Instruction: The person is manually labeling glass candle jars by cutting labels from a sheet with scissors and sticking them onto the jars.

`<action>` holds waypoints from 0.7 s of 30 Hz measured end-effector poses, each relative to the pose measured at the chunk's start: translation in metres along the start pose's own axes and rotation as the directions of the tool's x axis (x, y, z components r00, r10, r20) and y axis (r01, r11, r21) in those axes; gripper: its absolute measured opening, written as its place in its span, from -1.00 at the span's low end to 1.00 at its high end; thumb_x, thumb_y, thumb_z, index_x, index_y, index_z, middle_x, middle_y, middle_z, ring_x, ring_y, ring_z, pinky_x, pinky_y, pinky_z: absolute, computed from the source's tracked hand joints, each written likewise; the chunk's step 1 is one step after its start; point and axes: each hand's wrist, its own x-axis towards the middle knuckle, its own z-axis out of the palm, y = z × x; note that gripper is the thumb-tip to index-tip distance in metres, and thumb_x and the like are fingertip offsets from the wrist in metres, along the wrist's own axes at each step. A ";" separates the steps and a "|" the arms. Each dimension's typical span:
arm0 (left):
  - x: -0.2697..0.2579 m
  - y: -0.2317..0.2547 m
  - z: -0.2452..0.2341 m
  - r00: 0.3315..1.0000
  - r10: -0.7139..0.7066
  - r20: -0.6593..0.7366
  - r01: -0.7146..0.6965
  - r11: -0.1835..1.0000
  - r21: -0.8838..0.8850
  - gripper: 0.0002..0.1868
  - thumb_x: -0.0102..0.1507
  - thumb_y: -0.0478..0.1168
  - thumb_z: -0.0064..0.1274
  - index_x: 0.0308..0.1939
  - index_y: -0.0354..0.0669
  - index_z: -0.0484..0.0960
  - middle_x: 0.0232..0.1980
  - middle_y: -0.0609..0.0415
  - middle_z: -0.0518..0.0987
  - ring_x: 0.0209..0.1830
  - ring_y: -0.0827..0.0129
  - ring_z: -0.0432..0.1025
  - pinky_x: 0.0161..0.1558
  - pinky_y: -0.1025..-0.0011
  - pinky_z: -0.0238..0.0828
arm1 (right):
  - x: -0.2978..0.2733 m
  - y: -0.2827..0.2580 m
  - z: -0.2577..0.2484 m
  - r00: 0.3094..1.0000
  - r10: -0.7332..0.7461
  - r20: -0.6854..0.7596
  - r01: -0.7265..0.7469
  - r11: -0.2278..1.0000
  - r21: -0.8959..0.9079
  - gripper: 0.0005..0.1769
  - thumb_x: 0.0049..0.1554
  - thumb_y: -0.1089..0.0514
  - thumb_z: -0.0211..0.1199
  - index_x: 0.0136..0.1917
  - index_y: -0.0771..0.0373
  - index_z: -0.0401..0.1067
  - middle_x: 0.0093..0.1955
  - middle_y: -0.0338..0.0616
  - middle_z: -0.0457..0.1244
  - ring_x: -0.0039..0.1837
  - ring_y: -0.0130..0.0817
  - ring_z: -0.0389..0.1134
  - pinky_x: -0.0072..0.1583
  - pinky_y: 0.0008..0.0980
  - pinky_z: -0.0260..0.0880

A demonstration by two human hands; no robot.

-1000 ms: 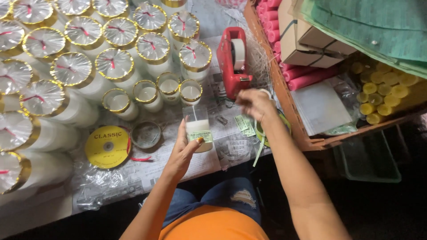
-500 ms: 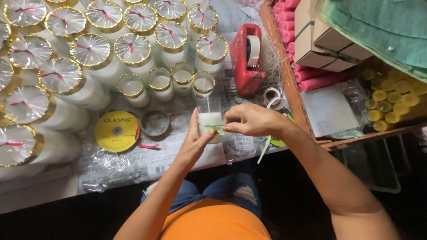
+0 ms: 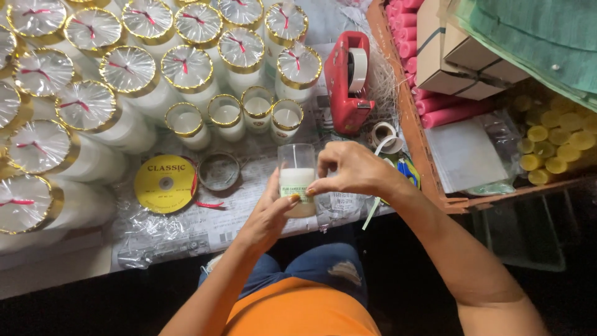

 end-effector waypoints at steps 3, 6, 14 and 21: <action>-0.010 0.004 0.011 0.998 -0.054 0.030 0.058 0.987 -0.153 -0.10 0.28 -0.21 0.05 0.63 -0.03 -0.09 0.30 -0.24 0.39 0.22 0.07 0.41 0.23 -0.10 0.38 | 0.000 0.027 0.014 0.995 -0.096 -0.026 0.099 0.957 0.272 -0.60 -0.15 -0.11 0.64 -0.25 0.17 0.55 -0.28 -0.21 0.27 -0.10 -0.36 0.35 -0.07 -0.37 0.51; -0.006 0.012 0.016 0.998 -0.067 0.018 0.069 0.982 -0.175 -0.14 0.29 -0.14 0.00 0.62 -0.06 -0.05 0.30 -0.22 0.39 0.19 0.11 0.41 0.20 -0.11 0.43 | 0.006 0.089 0.052 0.985 -0.150 -0.085 0.172 0.881 0.440 -0.62 -0.10 0.03 0.62 -0.11 0.22 0.55 -0.19 -0.19 0.28 -0.04 -0.37 0.33 -0.02 -0.33 0.52; 0.001 0.023 0.010 0.992 -0.028 -0.122 0.021 0.998 -0.057 -0.17 0.18 -0.24 0.13 0.52 -0.23 0.18 0.20 -0.20 0.48 0.10 0.11 0.49 0.09 0.01 0.54 | 0.028 0.190 0.005 0.725 0.097 -0.682 0.091 0.968 0.234 -0.91 0.13 0.19 0.35 -0.06 0.07 0.60 -0.25 -0.16 0.36 -0.22 -0.33 0.38 -0.17 -0.38 0.42; 0.000 0.001 -0.025 0.962 -0.030 -0.271 0.036 0.999 0.017 -0.22 0.09 -0.39 0.22 0.39 -0.28 0.30 0.10 -0.16 0.47 0.01 0.07 0.52 0.04 0.05 0.58 | 0.064 0.182 -0.036 0.706 0.549 -0.447 -0.244 0.781 0.575 -0.70 0.04 -0.05 0.40 0.03 0.05 0.62 -0.15 -0.11 0.41 -0.19 -0.42 0.39 -0.31 -0.46 0.56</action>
